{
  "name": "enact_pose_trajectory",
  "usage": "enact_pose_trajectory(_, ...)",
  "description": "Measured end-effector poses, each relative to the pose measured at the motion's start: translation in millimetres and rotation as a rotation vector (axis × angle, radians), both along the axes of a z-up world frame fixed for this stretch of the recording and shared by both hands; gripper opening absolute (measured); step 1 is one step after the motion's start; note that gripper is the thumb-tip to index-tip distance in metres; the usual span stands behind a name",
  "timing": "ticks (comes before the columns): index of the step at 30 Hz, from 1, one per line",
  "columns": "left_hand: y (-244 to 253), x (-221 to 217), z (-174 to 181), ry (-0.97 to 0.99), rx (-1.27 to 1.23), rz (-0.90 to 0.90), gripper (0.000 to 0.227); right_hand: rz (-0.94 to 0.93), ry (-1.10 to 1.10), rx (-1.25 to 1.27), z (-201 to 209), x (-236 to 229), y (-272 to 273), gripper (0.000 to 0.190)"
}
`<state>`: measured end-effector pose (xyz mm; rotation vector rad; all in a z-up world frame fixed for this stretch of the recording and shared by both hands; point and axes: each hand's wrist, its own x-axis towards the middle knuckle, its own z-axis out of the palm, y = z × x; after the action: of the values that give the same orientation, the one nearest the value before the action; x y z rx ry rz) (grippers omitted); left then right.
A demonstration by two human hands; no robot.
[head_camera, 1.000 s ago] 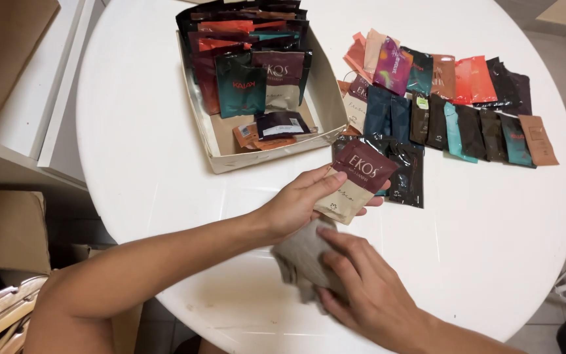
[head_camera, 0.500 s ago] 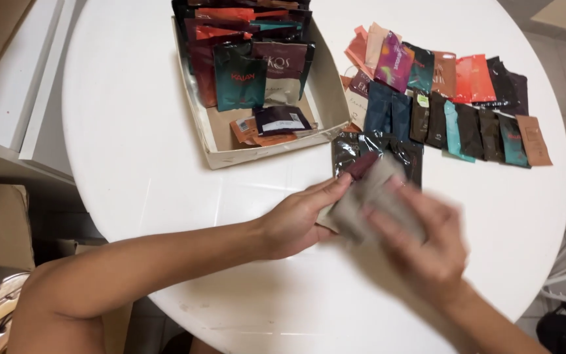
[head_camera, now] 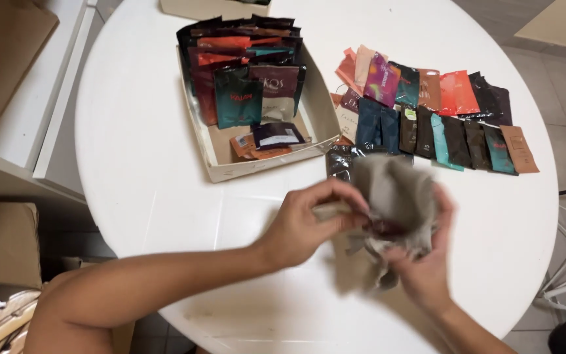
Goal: Sorting and cleaning cosmetic sample packets and arranging them on a table and in a box
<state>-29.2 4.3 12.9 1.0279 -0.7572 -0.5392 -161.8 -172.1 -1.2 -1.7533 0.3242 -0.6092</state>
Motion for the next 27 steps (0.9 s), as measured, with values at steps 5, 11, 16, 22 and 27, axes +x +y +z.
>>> enact_pose_trajectory(5, 14, -7, 0, -0.409, 0.121, 0.204, 0.020, 0.180, -0.035, -0.093, 8, 7, 18, 0.072)
enact_pose_trajectory(11, 16, 1, 5, -0.507, -0.075, 0.331, 0.024, 0.279, 0.141, 0.171, 15, -1, 32, 0.056)
enact_pose_trajectory(16, 13, 5, 13, -0.405, -0.176, 0.386, 0.018, 0.532, 0.342, -0.341, 40, -4, 31, 0.108)
enact_pose_trajectory(22, 9, -9, 17, -0.698, -0.025, 0.177, 0.032, 0.208, 0.032, -0.047, 41, -1, -36, 0.035)
enact_pose_trajectory(27, 4, -13, -1, -0.919, 0.175, -0.105, 0.028, 0.037, 0.203, 0.097, -9, 26, -169, 0.032)
